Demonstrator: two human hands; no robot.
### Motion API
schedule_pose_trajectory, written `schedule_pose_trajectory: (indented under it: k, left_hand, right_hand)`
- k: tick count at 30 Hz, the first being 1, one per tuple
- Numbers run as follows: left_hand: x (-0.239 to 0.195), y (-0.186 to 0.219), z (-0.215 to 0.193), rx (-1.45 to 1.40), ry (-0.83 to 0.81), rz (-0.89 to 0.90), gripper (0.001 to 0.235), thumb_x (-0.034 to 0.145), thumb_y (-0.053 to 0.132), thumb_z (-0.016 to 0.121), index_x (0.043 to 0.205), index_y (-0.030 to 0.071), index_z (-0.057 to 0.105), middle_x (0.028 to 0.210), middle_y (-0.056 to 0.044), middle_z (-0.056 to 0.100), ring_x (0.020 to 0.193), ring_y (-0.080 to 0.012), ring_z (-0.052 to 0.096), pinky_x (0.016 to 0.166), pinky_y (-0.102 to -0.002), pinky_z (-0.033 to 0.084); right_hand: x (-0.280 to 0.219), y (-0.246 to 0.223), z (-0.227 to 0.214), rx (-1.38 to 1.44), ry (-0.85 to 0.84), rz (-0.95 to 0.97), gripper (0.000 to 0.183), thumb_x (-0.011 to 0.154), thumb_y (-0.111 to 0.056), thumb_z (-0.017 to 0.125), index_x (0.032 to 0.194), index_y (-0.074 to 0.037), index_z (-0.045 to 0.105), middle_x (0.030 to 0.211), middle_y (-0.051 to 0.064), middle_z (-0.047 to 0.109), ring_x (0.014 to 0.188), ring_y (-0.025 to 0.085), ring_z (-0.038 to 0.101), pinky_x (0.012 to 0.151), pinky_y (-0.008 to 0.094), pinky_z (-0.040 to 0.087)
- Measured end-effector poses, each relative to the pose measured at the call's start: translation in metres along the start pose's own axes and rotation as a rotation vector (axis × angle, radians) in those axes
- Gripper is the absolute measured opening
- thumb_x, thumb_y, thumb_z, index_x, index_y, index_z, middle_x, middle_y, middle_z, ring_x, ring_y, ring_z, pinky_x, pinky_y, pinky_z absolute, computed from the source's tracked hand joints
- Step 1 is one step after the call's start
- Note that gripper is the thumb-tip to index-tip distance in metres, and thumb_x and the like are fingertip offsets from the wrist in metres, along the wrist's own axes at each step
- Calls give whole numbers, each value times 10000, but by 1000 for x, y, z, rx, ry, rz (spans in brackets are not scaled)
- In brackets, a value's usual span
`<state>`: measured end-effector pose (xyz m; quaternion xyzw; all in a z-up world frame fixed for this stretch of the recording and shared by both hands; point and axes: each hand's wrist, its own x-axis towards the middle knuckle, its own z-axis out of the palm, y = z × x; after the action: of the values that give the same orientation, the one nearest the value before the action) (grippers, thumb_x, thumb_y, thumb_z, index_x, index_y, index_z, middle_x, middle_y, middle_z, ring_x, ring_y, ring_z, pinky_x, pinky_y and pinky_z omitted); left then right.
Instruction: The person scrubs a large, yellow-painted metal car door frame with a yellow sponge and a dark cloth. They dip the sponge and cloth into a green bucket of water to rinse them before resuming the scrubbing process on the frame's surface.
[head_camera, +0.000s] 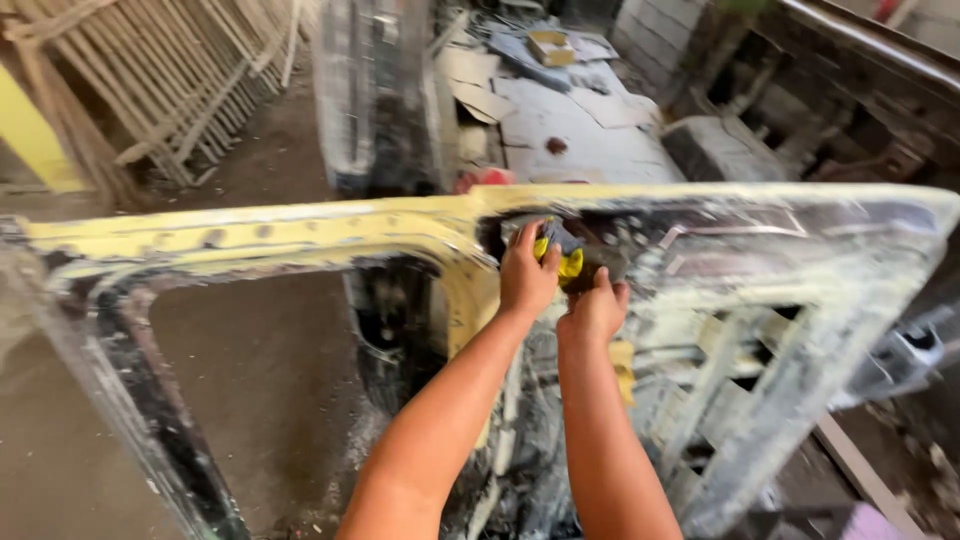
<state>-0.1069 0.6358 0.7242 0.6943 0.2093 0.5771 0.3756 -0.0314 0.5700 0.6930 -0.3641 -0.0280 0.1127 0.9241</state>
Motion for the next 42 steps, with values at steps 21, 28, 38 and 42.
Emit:
schedule_pose_trajectory:
  k: [21, 28, 38, 42]
  left_hand:
    - [79, -85, -166, 1036, -455, 472, 586, 1033, 427, 438, 1554, 159, 423, 1672, -105, 270, 1545, -327, 240, 1253, -514, 165]
    - [83, -89, -158, 1100, -421, 539, 535, 1029, 343, 463, 1526, 144, 462, 1670, -122, 287, 1549, -348, 246, 1258, -525, 176]
    - [90, -84, -275, 987, -398, 460, 417, 1033, 263, 486, 1430, 206, 601, 1599, -91, 418, 1471, -327, 407, 1229, -501, 307]
    - [85, -98, -371, 1120, -179, 405, 440, 987, 257, 527, 1416, 214, 613, 1563, -123, 445, 1422, -344, 433, 1168, -535, 285]
  right_hand:
    - [-41, 170, 112, -470, -183, -630, 285, 1026, -133, 563, 1251, 42, 573, 1205, 175, 625, 1110, 306, 604, 996, 392, 497]
    - [-38, 181, 117, -446, -158, -651, 287, 1046, -110, 586, 1264, 71, 545, 1220, 185, 619, 1072, 258, 608, 958, 378, 510]
    - [-46, 178, 110, -696, -277, -898, 214, 1046, -117, 616, 1196, 31, 574, 1127, 195, 581, 1088, 409, 555, 963, 480, 449]
    - [-55, 173, 111, -784, -291, -981, 177, 1038, -127, 640, 1153, 1, 597, 1130, 166, 602, 1090, 404, 541, 953, 473, 428]
